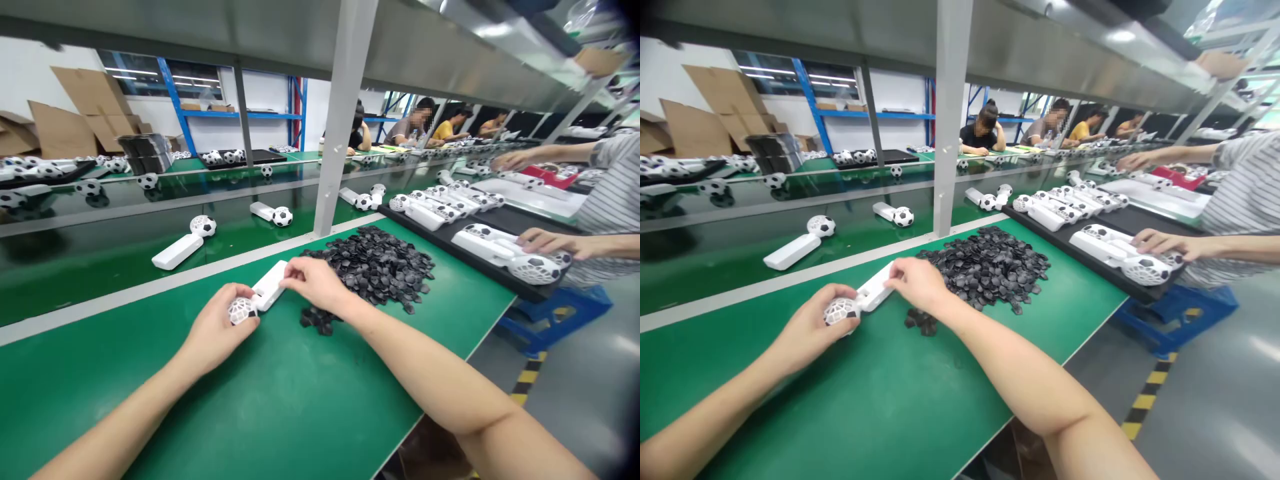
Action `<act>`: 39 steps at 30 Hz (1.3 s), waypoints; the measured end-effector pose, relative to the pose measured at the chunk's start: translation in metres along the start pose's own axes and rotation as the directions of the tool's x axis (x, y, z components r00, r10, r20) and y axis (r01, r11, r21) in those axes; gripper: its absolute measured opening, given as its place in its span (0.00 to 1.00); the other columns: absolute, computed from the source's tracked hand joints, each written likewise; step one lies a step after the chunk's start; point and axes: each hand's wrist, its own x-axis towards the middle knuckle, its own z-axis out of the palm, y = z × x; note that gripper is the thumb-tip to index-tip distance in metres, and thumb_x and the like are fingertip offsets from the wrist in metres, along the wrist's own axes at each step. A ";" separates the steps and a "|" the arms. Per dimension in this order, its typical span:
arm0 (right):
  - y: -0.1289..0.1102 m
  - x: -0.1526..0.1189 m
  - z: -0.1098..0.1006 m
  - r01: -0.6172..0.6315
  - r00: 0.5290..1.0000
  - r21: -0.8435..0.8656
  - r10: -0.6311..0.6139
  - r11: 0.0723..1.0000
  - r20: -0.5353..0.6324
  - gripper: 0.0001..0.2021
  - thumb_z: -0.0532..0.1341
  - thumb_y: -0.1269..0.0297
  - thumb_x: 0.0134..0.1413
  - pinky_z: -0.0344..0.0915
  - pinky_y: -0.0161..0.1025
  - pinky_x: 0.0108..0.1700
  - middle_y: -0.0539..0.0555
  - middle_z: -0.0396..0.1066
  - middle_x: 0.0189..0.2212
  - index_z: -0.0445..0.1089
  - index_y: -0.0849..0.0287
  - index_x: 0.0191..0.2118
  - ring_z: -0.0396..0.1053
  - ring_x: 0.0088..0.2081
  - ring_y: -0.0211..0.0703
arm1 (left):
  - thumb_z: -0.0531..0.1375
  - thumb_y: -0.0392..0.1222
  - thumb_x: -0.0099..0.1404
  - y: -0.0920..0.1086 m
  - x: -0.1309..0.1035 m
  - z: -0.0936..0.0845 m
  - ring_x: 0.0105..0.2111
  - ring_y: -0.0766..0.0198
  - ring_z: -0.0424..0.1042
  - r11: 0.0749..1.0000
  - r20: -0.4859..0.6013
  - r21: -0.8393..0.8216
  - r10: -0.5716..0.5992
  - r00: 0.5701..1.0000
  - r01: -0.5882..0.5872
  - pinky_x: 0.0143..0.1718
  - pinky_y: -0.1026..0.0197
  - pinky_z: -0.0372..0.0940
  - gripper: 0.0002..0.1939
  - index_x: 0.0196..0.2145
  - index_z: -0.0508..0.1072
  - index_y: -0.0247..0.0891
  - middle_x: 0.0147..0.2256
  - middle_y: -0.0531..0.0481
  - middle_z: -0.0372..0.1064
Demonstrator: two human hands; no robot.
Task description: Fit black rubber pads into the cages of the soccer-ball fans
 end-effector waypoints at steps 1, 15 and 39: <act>0.004 0.001 -0.006 -0.027 0.999 -0.174 0.019 0.984 -0.045 0.06 0.60 0.61 0.51 0.61 0.34 0.34 0.52 0.69 0.33 0.69 0.58 0.33 0.65 0.36 0.40 | 0.56 0.44 0.53 -0.002 0.003 -0.004 0.35 0.57 0.68 0.999 -0.004 0.036 -0.016 1.000 0.016 0.33 0.57 0.62 0.15 0.40 0.62 0.41 0.39 0.50 0.64; 0.024 0.002 -0.016 -0.048 0.996 -0.497 0.077 0.867 0.038 0.03 0.58 0.69 0.52 0.56 0.34 0.29 0.52 0.69 0.32 0.68 0.56 0.32 0.66 0.34 0.43 | 0.60 0.45 0.49 -0.013 0.004 -0.031 0.48 0.51 0.61 0.985 0.122 0.166 0.020 0.992 -0.041 0.46 0.52 0.60 0.28 0.49 0.61 0.41 0.49 0.45 0.59; 0.051 -0.001 0.001 0.080 0.996 -0.425 -0.056 0.902 0.067 0.09 0.52 0.63 0.53 0.62 0.40 0.33 0.54 0.67 0.37 0.66 0.54 0.38 0.68 0.36 0.47 | 0.66 0.41 0.44 -0.027 0.005 -0.040 0.49 0.53 0.61 0.960 0.339 0.006 0.261 0.904 -0.280 0.48 0.53 0.58 0.35 0.52 0.61 0.46 0.49 0.48 0.59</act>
